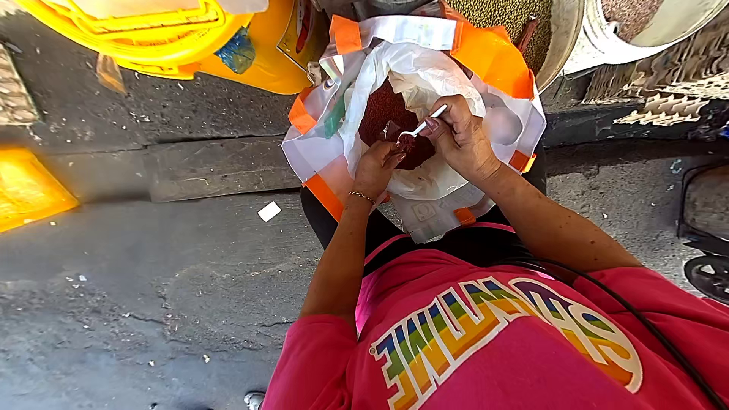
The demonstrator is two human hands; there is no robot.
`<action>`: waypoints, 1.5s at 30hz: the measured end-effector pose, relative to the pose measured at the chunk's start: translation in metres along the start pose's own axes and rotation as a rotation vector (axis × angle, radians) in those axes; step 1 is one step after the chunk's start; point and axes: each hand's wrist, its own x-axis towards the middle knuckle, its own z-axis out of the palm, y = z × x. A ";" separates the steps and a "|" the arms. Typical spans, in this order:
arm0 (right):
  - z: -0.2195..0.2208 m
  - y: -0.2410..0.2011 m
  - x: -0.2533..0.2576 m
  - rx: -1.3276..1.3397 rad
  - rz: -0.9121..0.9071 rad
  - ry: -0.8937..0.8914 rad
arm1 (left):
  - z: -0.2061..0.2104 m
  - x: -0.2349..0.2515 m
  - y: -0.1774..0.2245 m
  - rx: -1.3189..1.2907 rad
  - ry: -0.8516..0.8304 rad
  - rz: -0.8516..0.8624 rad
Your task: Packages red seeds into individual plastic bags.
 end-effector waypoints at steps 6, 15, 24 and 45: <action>-0.001 -0.005 0.000 -0.027 -0.052 0.002 | 0.004 0.005 -0.001 0.046 -0.054 -0.086; -0.001 -0.006 0.000 -0.039 -0.048 0.026 | 0.008 0.012 0.012 0.173 -0.060 -0.069; 0.007 0.030 0.003 -0.117 0.195 0.100 | 0.016 0.008 -0.007 -0.024 0.064 0.016; 0.038 0.072 -0.015 0.279 0.659 -0.204 | -0.001 -0.001 0.044 -0.112 0.266 0.189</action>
